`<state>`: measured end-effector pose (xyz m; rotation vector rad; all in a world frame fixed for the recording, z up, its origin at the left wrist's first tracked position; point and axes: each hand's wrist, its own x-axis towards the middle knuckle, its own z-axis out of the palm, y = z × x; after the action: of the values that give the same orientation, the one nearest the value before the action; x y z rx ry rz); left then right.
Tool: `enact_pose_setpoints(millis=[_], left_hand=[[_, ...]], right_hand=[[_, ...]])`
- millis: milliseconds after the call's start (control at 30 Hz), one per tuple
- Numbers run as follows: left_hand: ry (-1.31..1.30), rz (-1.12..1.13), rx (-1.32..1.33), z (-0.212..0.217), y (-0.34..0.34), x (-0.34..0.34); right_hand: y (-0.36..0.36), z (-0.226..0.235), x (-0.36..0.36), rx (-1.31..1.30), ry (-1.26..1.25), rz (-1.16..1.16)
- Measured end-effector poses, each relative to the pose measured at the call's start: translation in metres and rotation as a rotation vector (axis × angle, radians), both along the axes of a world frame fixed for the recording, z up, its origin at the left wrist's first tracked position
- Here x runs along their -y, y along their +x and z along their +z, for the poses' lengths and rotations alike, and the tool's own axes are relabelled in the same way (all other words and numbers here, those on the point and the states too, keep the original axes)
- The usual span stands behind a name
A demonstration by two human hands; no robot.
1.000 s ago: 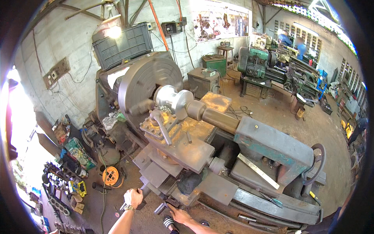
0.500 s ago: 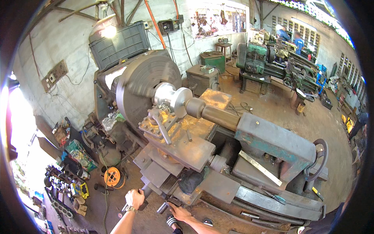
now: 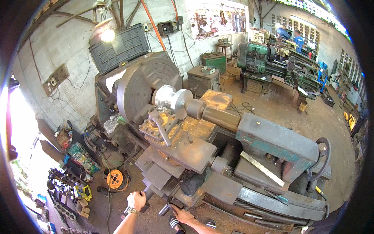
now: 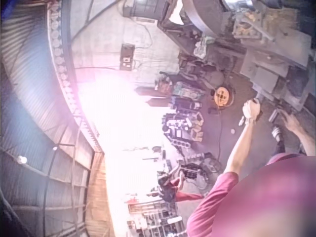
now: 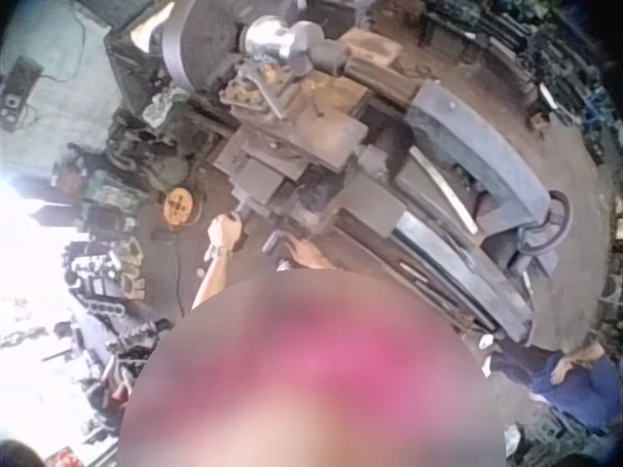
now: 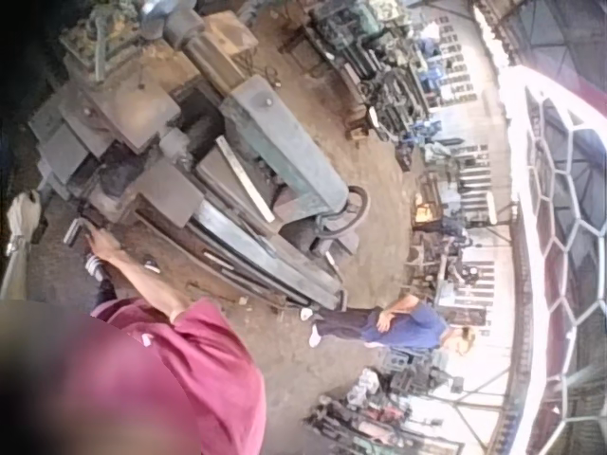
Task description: The person operates a metal lathe, using both hands to turn control levers and wheels while a cylindrical metal workpiece spins. The person repeatedly adjusts the machine's controls to guide the cutting process.
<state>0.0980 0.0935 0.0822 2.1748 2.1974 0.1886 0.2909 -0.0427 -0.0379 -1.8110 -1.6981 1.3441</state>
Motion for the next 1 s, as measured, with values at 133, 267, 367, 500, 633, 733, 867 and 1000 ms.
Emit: enact_pose_setpoints(millis=[133, 267, 367, 500, 633, 733, 867, 1000], left_hand=[[-0.003, -0.021, 0.013, 0.0, -0.002, 0.0], [-0.009, 0.005, 0.011, -0.001, -0.002, 0.0], [-0.024, 0.02, -0.006, -0.001, 0.0, 0.0], [-0.063, 0.023, -0.008, 0.002, 0.001, 0.0], [-0.077, 0.041, 0.003, 0.007, 0.003, 0.0], [-0.069, 0.046, 0.008, 0.008, 0.004, 0.001], [-0.047, 0.039, 0.007, 0.007, 0.003, 0.0], [-0.013, 0.014, 0.016, 0.004, 0.001, 0.0]], right_hand=[[-0.003, -0.001, -0.004, -0.039, 0.135, -0.017], [-0.002, -0.008, -0.002, 0.017, 0.018, -0.004], [-0.004, -0.013, -0.001, 0.01, 0.076, -0.029], [-0.006, -0.014, -0.004, -0.011, 0.103, -0.02], [-0.001, -0.009, -0.001, -0.042, 0.108, -0.015], [-0.001, -0.007, -0.001, -0.023, 0.066, -0.013], [-0.002, -0.006, -0.004, -0.018, 0.105, -0.01], [-0.004, -0.007, -0.008, -0.015, 0.106, 0.001]])
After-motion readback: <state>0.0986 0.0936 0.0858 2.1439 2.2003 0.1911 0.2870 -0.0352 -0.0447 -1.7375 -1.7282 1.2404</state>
